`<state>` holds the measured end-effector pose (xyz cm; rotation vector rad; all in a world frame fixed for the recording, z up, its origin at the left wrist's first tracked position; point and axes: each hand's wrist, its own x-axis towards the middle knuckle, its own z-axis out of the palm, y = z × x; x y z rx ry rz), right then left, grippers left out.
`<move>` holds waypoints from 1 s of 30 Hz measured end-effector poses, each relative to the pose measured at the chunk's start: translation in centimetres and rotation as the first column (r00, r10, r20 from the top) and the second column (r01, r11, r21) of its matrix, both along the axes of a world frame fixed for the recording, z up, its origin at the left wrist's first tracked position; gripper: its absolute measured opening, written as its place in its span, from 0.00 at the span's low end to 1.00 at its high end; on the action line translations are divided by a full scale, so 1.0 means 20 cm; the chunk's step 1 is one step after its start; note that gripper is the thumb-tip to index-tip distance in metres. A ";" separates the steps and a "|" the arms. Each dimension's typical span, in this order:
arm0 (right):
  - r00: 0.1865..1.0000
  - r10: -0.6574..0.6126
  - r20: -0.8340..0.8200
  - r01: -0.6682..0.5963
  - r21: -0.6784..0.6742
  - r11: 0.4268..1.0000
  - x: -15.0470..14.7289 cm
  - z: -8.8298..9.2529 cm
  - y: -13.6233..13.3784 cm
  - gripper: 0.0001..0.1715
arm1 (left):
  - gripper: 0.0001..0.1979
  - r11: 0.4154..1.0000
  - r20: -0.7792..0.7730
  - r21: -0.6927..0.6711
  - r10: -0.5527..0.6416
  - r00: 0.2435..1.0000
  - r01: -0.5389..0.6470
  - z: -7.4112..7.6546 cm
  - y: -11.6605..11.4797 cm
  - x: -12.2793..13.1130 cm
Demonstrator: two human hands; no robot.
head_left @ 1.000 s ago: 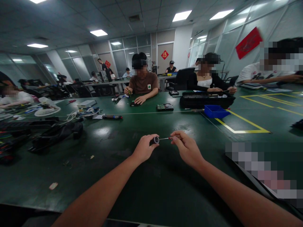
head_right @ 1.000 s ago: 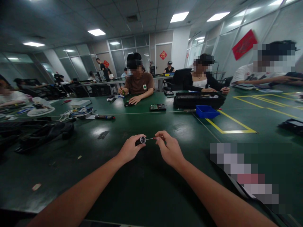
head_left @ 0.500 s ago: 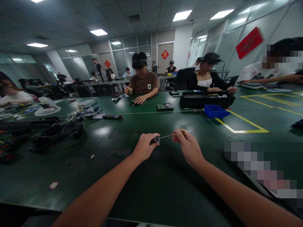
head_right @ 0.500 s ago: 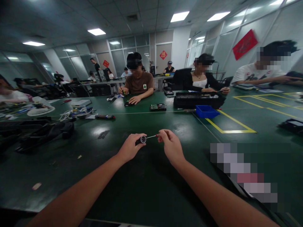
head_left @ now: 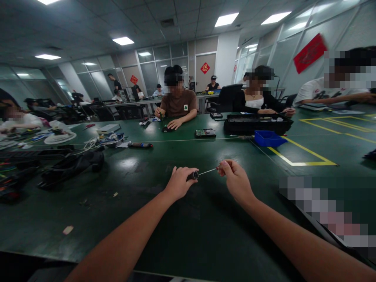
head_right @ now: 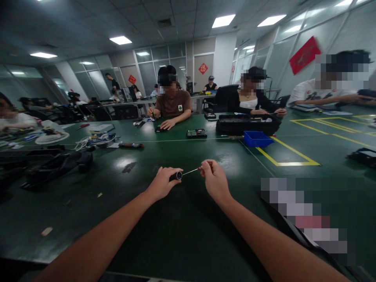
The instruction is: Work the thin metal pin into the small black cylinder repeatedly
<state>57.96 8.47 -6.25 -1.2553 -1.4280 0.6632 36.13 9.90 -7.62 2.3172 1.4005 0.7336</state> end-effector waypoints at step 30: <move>0.928 -0.027 0.371 -0.023 0.131 0.991 0.01 0.05 -0.04 0.15 | 0.18 0.988 0.368 -0.043 0.152 0.917 -0.147 0.03 0.03 -0.02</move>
